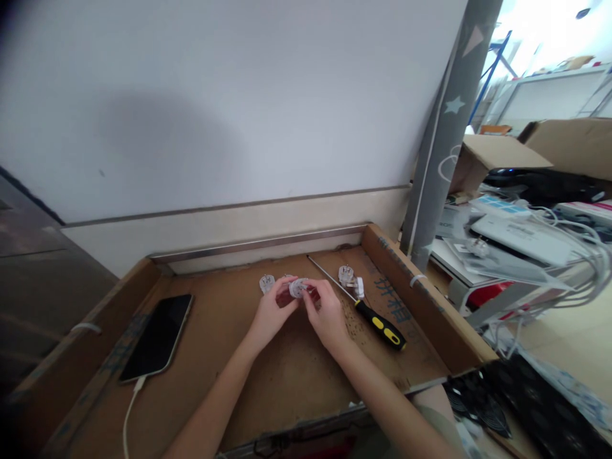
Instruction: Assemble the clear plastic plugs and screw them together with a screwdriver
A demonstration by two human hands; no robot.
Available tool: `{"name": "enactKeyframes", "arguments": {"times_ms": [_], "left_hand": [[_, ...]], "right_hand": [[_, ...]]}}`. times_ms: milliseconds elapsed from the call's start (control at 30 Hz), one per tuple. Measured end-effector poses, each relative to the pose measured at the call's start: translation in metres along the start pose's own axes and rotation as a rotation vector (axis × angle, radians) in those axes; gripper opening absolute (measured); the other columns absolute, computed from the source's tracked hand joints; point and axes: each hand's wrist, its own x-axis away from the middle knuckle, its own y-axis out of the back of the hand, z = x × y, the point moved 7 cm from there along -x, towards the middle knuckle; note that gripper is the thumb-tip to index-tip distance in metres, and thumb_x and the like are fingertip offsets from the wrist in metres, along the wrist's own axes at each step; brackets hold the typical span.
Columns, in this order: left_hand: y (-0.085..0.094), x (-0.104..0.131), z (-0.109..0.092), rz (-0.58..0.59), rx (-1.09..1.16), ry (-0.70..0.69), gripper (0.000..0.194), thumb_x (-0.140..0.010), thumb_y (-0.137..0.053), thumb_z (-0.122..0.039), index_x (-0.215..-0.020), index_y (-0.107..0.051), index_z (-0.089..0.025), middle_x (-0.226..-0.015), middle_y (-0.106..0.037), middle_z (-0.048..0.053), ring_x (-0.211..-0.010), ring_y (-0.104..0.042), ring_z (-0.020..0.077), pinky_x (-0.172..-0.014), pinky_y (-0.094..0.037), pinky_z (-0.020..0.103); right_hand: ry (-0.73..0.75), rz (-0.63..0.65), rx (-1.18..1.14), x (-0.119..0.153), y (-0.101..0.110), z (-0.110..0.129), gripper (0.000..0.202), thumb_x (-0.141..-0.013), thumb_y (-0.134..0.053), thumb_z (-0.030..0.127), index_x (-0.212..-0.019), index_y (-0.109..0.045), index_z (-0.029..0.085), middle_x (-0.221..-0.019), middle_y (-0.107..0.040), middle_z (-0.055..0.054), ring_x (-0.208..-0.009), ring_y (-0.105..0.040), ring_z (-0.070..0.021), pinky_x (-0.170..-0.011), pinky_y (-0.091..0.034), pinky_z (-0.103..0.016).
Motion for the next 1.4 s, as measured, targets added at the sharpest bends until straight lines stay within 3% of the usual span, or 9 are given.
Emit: {"name": "enactKeyframes", "arguments": {"times_ms": [400,567,733,900,1033,1233,1400], "left_hand": [[-0.002,0.000,-0.004,0.018,-0.027,-0.002,0.038,-0.074,-0.059,-0.013,-0.111,-0.054,-0.019,-0.111,-0.062,0.008,-0.098,-0.061,0.0189,-0.088,-0.049,0.036],[-0.001,-0.001,-0.002,0.018,-0.017,0.022,0.029,-0.083,-0.053,-0.020,-0.112,-0.053,-0.019,-0.112,-0.061,0.008,-0.102,-0.059,0.0187,-0.089,-0.048,0.035],[0.006,0.001,-0.005,-0.043,-0.145,0.030,0.037,-0.086,-0.048,-0.019,-0.122,-0.041,-0.018,-0.116,-0.058,0.011,-0.108,-0.056,0.0195,-0.092,-0.045,0.038],[0.002,0.002,-0.010,0.041,-0.191,-0.034,0.026,-0.086,-0.049,-0.020,-0.111,-0.048,-0.017,-0.114,-0.057,0.011,-0.106,-0.056,0.0189,-0.094,-0.043,0.037],[0.007,-0.002,-0.001,-0.027,-0.101,0.017,0.028,-0.088,-0.047,-0.027,-0.114,-0.049,-0.018,-0.116,-0.058,0.010,-0.107,-0.056,0.0177,-0.093,-0.045,0.035],[0.008,-0.002,-0.002,-0.036,-0.134,0.082,0.024,-0.088,-0.047,-0.039,-0.092,-0.058,-0.018,-0.090,-0.066,0.004,-0.084,-0.061,0.0174,-0.080,-0.048,0.031],[0.010,0.004,-0.014,-0.042,-0.345,0.000,0.028,-0.090,-0.043,-0.043,-0.096,-0.060,-0.021,-0.087,-0.066,0.003,-0.080,-0.061,0.0183,-0.073,-0.047,0.030]], "right_hand": [[-0.006,0.047,-0.015,0.001,-0.001,0.000,0.030,-0.087,-0.045,0.037,-0.102,-0.056,0.013,-0.094,-0.057,-0.004,-0.077,-0.052,-0.0055,-0.074,-0.048,-0.024],[-0.056,0.025,-0.090,-0.001,-0.002,-0.006,0.035,-0.086,-0.047,0.037,-0.111,-0.052,0.013,-0.097,-0.054,-0.006,-0.083,-0.053,-0.0077,-0.077,-0.049,-0.027],[-0.116,0.094,-0.182,-0.001,-0.010,-0.016,0.040,-0.086,-0.046,0.037,-0.119,-0.048,0.015,-0.110,-0.052,-0.008,-0.091,-0.054,-0.0099,-0.082,-0.050,-0.031],[-0.215,0.173,-0.253,0.000,-0.018,-0.030,0.038,-0.086,-0.046,0.038,-0.115,-0.050,0.013,-0.108,-0.053,-0.008,-0.092,-0.054,-0.0099,-0.082,-0.049,-0.031],[-0.314,0.256,-0.353,0.000,-0.026,-0.039,0.036,-0.085,-0.049,0.037,-0.110,-0.052,0.011,-0.103,-0.055,-0.007,-0.089,-0.055,-0.0095,-0.080,-0.050,-0.029],[-0.424,0.335,-0.485,0.001,-0.028,-0.040,0.038,-0.085,-0.048,0.037,-0.114,-0.049,0.011,-0.103,-0.055,-0.007,-0.087,-0.055,-0.0091,-0.074,-0.051,-0.026],[-0.447,0.333,-0.528,0.002,-0.030,-0.038,0.037,-0.086,-0.047,0.038,-0.110,-0.051,0.011,-0.098,-0.056,-0.006,-0.083,-0.055,-0.0075,-0.072,-0.050,-0.025]]}}
